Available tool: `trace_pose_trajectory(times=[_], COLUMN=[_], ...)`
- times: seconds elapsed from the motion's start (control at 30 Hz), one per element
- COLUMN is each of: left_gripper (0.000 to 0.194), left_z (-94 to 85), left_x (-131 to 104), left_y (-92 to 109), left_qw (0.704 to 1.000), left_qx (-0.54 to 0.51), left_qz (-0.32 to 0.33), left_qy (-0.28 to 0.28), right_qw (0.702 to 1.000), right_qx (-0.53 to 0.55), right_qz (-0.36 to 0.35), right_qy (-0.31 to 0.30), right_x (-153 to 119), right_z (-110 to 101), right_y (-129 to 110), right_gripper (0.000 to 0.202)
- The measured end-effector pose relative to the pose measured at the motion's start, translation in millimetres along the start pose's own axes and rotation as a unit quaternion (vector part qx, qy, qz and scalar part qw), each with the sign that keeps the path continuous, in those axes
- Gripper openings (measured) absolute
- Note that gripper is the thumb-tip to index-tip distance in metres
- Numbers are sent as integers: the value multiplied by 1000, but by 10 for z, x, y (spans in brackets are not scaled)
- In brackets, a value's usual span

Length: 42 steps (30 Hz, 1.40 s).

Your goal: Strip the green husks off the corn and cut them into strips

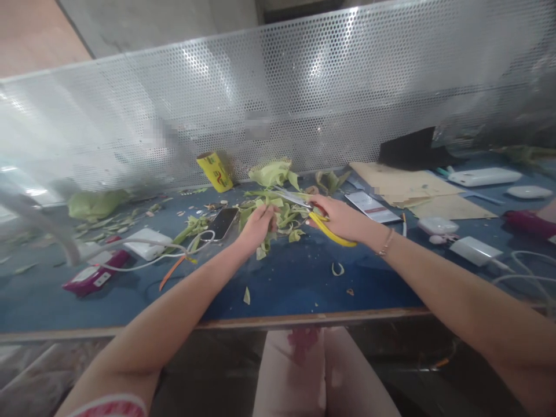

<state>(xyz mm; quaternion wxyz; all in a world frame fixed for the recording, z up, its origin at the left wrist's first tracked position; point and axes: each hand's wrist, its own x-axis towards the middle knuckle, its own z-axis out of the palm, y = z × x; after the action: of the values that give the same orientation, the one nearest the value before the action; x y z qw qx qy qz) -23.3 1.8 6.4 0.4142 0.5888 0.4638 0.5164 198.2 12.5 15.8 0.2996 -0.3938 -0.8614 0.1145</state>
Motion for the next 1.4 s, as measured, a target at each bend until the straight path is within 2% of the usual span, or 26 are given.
trace_pose_trajectory(times=[0.2,0.43,0.7,1.17,1.4], left_gripper=[20,20,23,22,23], left_z=[-35,-32,-23,-20,-10], left_x=[22,-16,-33,-46,-43], left_y=[-29,-43,-53,-21,-19], left_qw=[999,998,994,993,992], left_qx=[26,50,85,108,118], left_qz=[29,31,46,40,35], left_qy=[6,-11,-43,-40,-39], right_qw=[998,998,998,996,993], right_qx=[-47,-31,-52,-85,-118], right_qz=[6,-27,-26,-32,3], right_qy=[-49,-56,-39,-14,-8], right_x=[-24,-44,-31,-20,-35], right_z=[29,64,70,46,-24], right_y=[11,-66,-91,-84,-144], right_gripper=[48,49,43,38,41])
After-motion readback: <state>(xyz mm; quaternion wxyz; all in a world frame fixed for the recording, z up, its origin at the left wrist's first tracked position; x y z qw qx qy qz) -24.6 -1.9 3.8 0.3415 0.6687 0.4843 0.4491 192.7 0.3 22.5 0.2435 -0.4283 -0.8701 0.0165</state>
